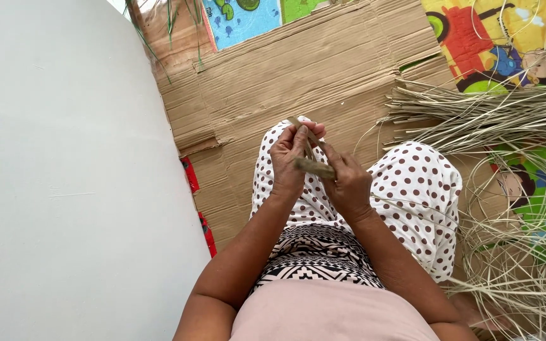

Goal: Preparing and stripping natural fibers for weaving using a hand tool while sitting on the floor

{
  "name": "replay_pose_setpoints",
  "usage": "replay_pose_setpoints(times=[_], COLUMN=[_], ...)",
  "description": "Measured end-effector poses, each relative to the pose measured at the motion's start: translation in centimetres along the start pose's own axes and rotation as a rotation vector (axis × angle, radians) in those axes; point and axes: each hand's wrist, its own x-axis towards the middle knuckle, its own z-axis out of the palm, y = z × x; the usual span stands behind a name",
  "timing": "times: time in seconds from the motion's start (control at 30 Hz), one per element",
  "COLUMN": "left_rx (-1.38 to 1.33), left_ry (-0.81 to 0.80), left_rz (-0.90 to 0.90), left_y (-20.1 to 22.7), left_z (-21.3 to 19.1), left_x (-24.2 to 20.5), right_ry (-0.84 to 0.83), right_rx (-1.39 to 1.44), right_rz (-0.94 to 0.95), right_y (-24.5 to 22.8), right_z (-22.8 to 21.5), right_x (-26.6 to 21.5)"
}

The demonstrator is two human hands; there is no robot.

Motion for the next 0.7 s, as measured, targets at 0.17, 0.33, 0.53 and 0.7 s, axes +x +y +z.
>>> replay_pose_setpoints(times=[0.17, 0.33, 0.53, 0.7], left_rx=[0.183, 0.118, -0.054, -0.12], left_ry=[-0.149, -0.155, -0.078, -0.06], left_rz=[-0.016, -0.082, -0.154, -0.163], left_y=[1.3, 0.9, 0.4, -0.1], left_z=[0.2, 0.2, 0.6, 0.9], left_x=[-1.0, -1.1, -1.1, -1.7], right_ry=[-0.314, -0.276, -0.126, -0.065], right_rx=[1.237, 1.413, 1.184, 1.041], right_rz=[0.929, 1.036, 0.853, 0.82], right_y=[0.5, -0.7, -4.6, -4.2], right_z=[-2.4, -2.9, -4.7, -3.7], right_x=[2.7, 4.4, 4.8, 4.4])
